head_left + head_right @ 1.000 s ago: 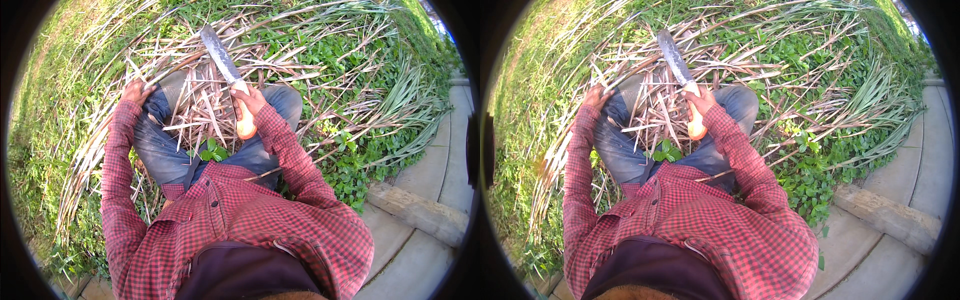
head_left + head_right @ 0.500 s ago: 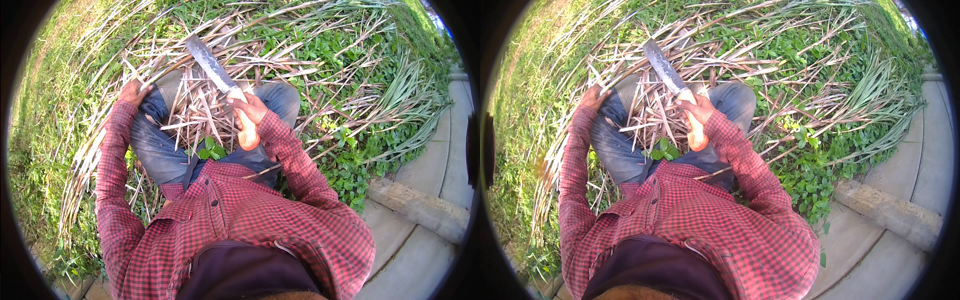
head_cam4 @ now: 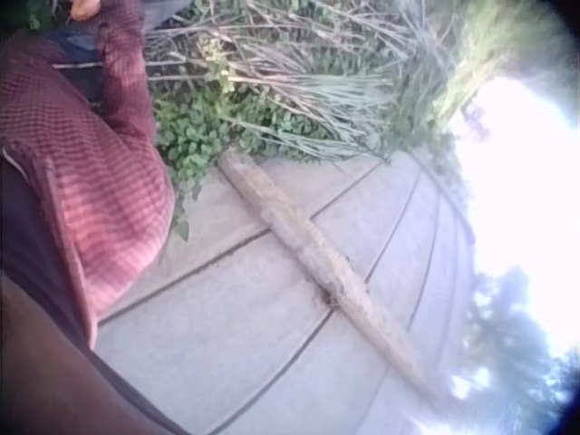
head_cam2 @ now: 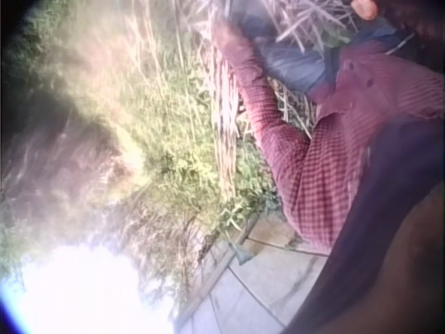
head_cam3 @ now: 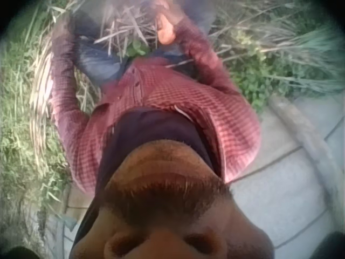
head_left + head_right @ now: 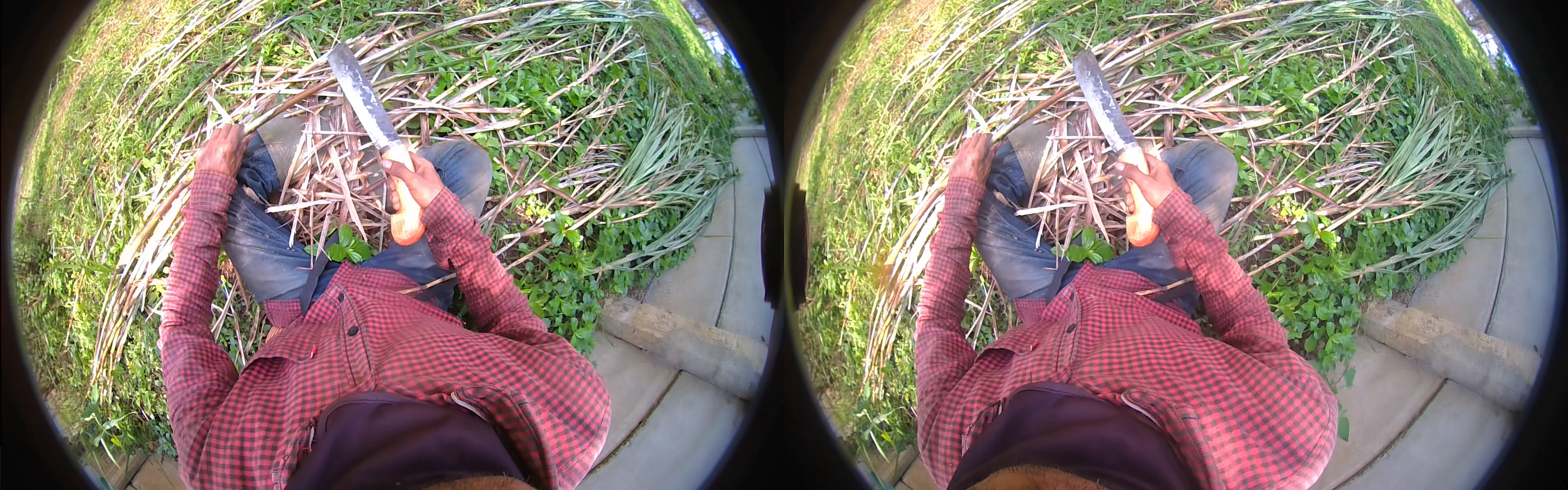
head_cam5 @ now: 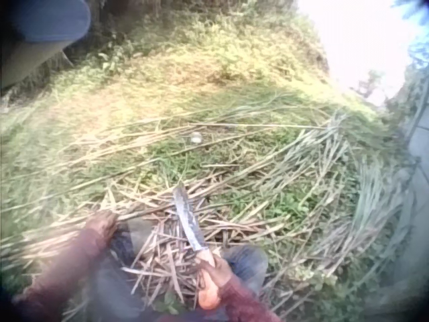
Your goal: The person sits on the ground and uses a machete to chop long, thin sticks into smaller pieces. They hold the sticks with one hand and strike them with the tool in the other, accumulating a pile of cut debris.
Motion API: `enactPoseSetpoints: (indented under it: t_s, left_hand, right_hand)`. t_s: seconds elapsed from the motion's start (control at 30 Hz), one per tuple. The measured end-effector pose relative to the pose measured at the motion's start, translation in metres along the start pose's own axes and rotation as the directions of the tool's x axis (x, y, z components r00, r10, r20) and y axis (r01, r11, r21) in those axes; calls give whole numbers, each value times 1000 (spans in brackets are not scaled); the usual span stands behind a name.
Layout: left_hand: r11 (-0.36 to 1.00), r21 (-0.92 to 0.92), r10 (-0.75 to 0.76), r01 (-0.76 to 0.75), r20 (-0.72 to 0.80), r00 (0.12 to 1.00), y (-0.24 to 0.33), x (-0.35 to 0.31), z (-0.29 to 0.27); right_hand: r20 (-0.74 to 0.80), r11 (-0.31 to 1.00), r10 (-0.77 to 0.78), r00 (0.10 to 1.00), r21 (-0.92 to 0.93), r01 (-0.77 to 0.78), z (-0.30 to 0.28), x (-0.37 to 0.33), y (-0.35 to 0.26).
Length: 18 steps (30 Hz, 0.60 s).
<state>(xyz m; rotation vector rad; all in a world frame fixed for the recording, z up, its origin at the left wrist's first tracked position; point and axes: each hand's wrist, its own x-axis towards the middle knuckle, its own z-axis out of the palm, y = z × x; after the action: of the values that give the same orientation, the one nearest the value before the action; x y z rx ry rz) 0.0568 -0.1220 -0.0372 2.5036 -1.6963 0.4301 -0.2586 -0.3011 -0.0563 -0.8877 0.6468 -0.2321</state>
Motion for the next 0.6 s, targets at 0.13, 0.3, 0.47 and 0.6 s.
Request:
enactPoseSetpoints:
  t_s: [0.13, 0.3, 0.47, 0.6]
  left_hand:
    - [994, -78, -58, 72, 162, 985, -1, -4, -9]
    - [973, -213, -32, 86, 242, 970, 0, -6, -12]
    - [839, -421, -176, 346, 392, 903, -10, -6, -4]
    - [806, -423, -208, 414, 453, 867, -19, -4, 7]
  right_hand:
    - [-211, 989, -145, 967, -14, 146, -22, 7, -25]
    - [-368, 983, -181, 912, -37, 180, -59, 12, -47]
    - [-324, 982, -170, 931, 22, 187, -59, 12, -43]
    - [-178, 994, -106, 978, -38, 101, -32, -2, -22]
